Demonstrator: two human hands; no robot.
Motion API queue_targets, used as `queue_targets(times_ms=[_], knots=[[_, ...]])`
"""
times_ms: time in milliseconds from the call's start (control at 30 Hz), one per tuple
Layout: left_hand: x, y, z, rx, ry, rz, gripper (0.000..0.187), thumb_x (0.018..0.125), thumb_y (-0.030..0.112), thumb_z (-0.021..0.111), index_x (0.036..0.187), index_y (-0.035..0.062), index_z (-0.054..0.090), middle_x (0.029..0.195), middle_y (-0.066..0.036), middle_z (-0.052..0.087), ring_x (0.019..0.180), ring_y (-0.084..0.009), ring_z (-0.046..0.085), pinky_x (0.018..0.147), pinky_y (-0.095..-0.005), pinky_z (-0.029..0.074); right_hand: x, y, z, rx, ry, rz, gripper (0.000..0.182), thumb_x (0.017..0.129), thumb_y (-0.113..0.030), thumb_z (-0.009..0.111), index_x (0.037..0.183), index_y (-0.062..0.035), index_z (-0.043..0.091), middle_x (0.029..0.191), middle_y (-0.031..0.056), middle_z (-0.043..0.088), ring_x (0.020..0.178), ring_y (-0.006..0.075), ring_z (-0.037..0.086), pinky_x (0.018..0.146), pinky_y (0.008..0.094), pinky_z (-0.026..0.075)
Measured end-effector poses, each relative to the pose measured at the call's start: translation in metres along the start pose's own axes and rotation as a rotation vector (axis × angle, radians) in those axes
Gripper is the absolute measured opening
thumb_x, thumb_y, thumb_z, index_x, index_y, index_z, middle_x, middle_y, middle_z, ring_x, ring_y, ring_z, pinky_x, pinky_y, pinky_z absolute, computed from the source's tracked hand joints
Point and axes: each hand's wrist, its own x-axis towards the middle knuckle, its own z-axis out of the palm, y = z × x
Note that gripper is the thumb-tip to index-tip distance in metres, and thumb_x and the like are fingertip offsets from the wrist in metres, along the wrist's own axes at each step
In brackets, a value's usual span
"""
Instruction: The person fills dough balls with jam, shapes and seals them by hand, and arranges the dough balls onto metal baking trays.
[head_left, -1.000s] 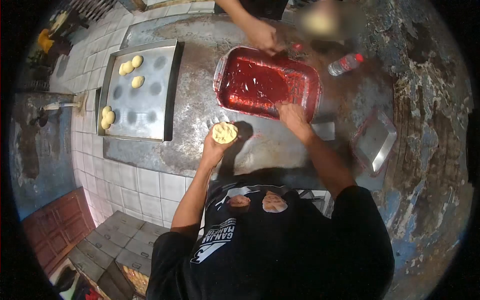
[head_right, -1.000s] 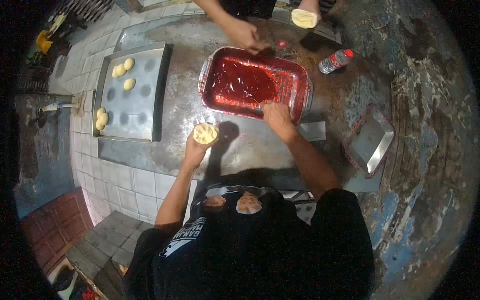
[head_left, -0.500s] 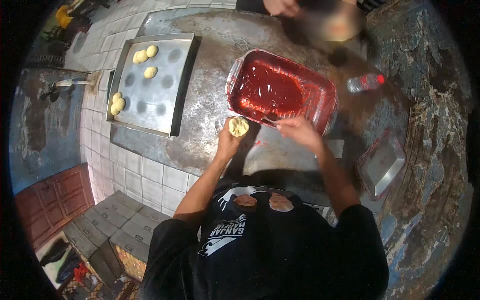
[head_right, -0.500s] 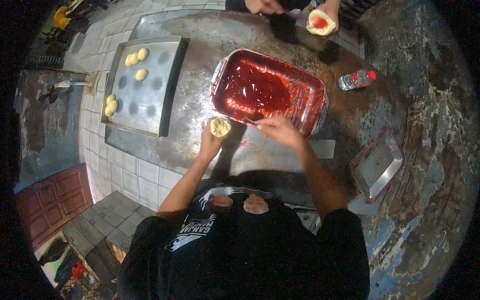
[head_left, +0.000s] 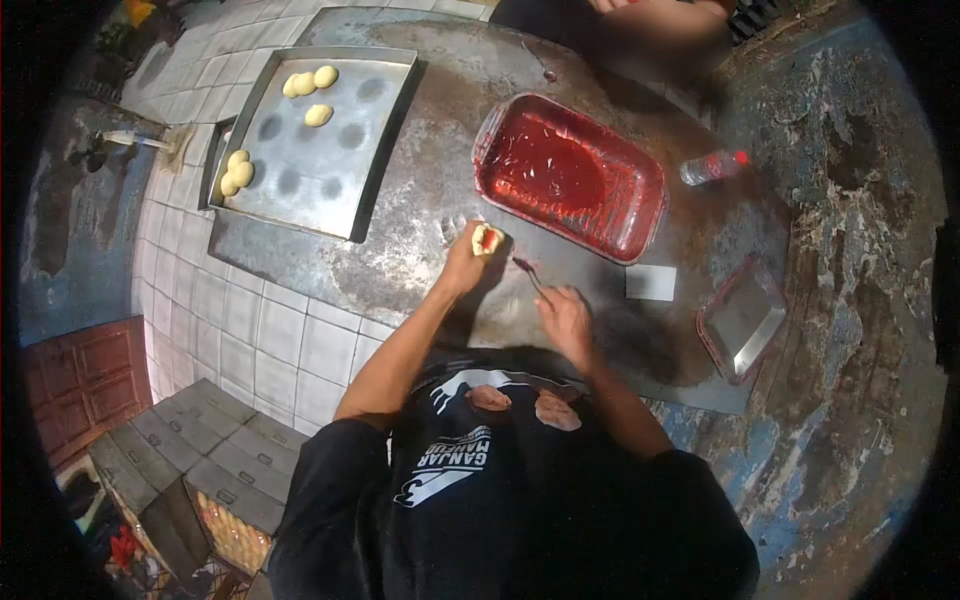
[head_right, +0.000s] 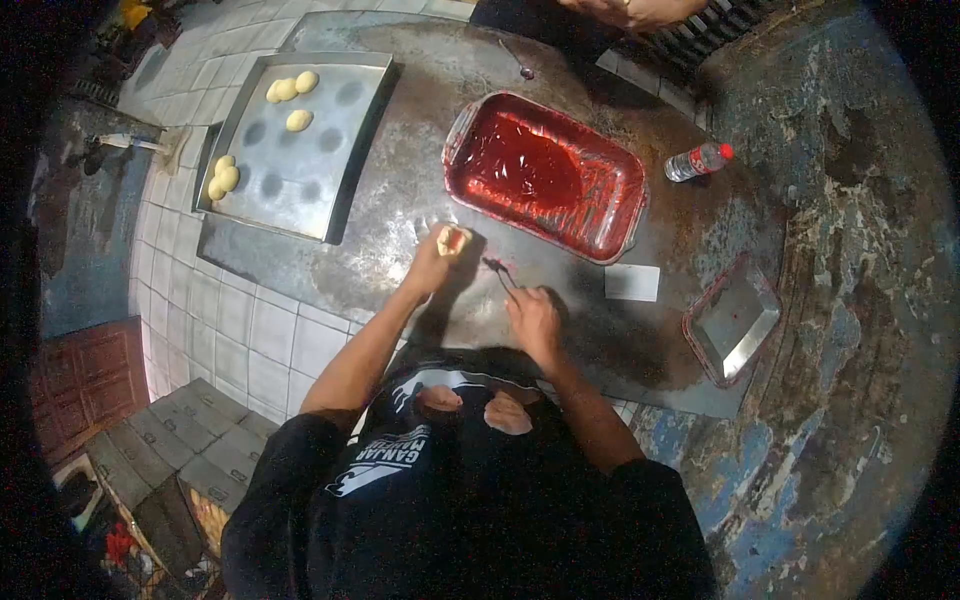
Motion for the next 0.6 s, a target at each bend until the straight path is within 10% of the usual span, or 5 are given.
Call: queue_targets(times_ms=[67, 200, 267, 400, 600], knots=[[-0.022, 0.016, -0.007, -0.581, -0.291, -0.019, 0.050, 0.083, -0.003, 0.070, 0.128, 0.0067, 0.052, 0.118, -0.005, 0.064, 0.108, -0.0163, 0.061, 0.095, -0.0328, 0.049, 0.019, 0.006, 0.026, 0.368, 0.026, 0.189, 0.032, 0.093, -0.013, 0.067, 0.123, -0.0038, 0.063, 0.102, 0.0176, 0.069, 0.089, 0.0308, 0.069, 0.083, 0.0376, 0.056], [-0.046, 0.022, 0.002, -0.377, -0.402, 0.254, 0.056, 0.080, 0.001, 0.076, 0.129, 0.0070, 0.049, 0.119, -0.008, 0.064, 0.109, -0.0198, 0.063, 0.094, -0.0354, 0.051, 0.067, -0.034, 0.003, 0.858, 0.051, 0.486, 0.042, 0.090, -0.005, 0.069, 0.131, -0.0029, 0.056, 0.108, 0.0190, 0.071, 0.099, 0.0260, 0.070, 0.089, 0.0336, 0.055], [-0.054, 0.045, -0.004, 0.023, -0.365, 0.011, 0.056, 0.083, 0.003, 0.076, 0.132, 0.0055, 0.049, 0.121, -0.006, 0.064, 0.113, -0.0215, 0.061, 0.098, -0.0360, 0.049, 0.051, -0.085, -0.031, 0.583, -0.036, 0.371, 0.041, 0.092, -0.003, 0.065, 0.131, -0.0010, 0.055, 0.114, 0.0186, 0.070, 0.101, 0.0321, 0.070, 0.096, 0.0374, 0.053], [-0.056, 0.044, -0.002, -0.490, -0.341, 0.148, 0.044, 0.088, 0.019, 0.079, 0.119, 0.0042, 0.051, 0.092, -0.003, 0.065, 0.086, -0.0168, 0.064, 0.079, -0.0338, 0.053, 0.027, -0.094, -0.038, 0.278, 0.196, -0.135, 0.038, 0.097, -0.007, 0.058, 0.134, -0.0006, 0.054, 0.120, 0.0172, 0.069, 0.121, 0.0332, 0.061, 0.110, 0.0436, 0.043], [-0.074, 0.082, -0.013, -0.355, -0.478, 0.039, 0.037, 0.094, 0.032, 0.072, 0.109, -0.0006, 0.064, 0.102, -0.010, 0.068, 0.098, -0.0180, 0.062, 0.088, -0.0321, 0.051, 0.014, -0.104, -0.045, 0.268, 0.242, 0.124, 0.040, 0.098, -0.007, 0.058, 0.136, 0.0016, 0.049, 0.114, 0.0128, 0.070, 0.118, 0.0269, 0.061, 0.098, 0.0402, 0.048]])
